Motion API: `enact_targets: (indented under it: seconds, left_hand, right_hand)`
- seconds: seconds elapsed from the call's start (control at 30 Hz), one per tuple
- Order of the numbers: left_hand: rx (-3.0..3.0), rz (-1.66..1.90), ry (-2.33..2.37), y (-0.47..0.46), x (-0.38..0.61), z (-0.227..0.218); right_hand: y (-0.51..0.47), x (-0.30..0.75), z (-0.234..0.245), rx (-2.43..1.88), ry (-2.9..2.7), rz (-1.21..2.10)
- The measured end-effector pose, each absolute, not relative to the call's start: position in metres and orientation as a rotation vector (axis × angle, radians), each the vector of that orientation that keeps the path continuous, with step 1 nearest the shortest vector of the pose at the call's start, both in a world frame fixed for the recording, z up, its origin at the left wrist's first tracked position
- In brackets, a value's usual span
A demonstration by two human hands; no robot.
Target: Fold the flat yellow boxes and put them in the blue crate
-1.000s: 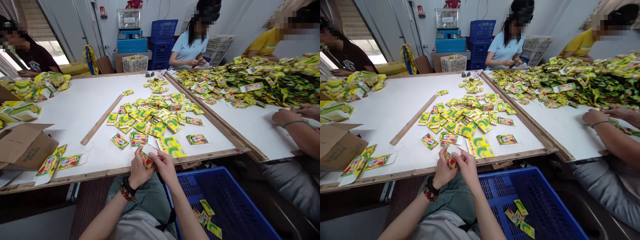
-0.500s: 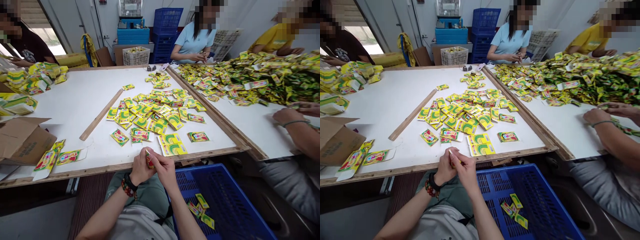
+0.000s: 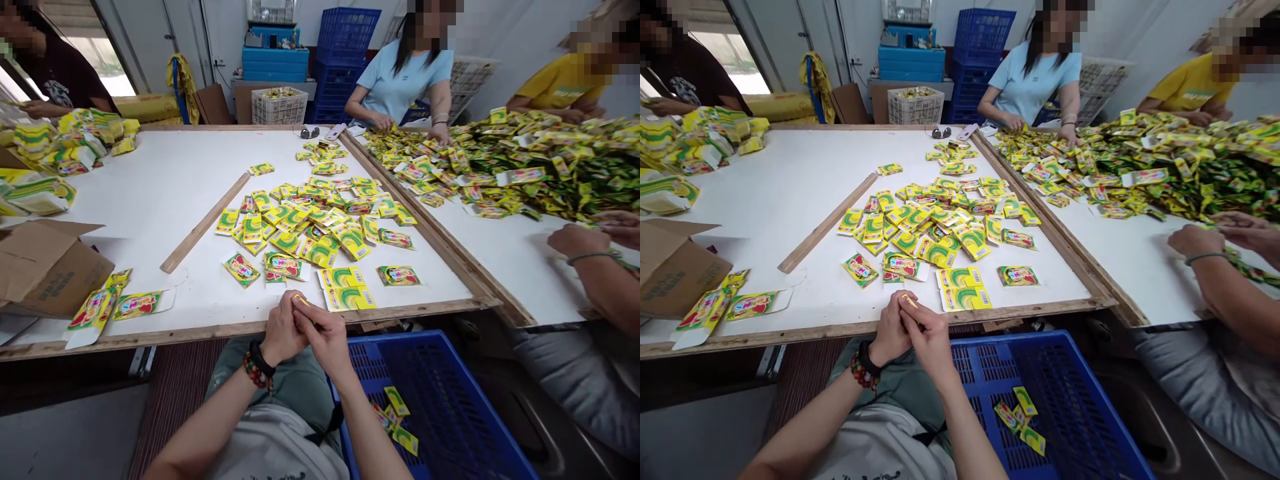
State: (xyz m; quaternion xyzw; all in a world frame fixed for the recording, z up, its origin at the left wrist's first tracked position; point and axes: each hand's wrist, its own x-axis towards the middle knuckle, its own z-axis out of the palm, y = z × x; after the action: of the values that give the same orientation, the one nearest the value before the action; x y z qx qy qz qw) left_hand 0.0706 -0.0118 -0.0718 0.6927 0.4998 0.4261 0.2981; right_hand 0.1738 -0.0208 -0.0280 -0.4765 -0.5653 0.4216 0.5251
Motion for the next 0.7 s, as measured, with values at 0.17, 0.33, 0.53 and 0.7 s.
enact_targets:
  seconds: [0.17, 0.33, 0.53, 0.7]
  left_hand:
    - [2.178, 0.899, 1.025, 0.013, 0.046, -0.045]
    - [2.498, 0.507, 1.338, 0.078, 0.033, -0.033]
    - [2.512, 0.313, 1.406, 0.118, 0.033, -0.045]
    - [2.474, 0.482, 1.358, 0.08, 0.032, -0.037]
  right_hand:
    - [-0.056, 0.232, -0.028, -1.537, -1.332, 0.739]
    - [-0.088, 0.306, -0.035, -2.09, -1.239, 0.58]
    - [-0.046, 0.247, -0.053, -1.55, -1.113, 0.968]
    - [-0.001, 0.188, -0.057, -1.259, -0.814, 1.257]
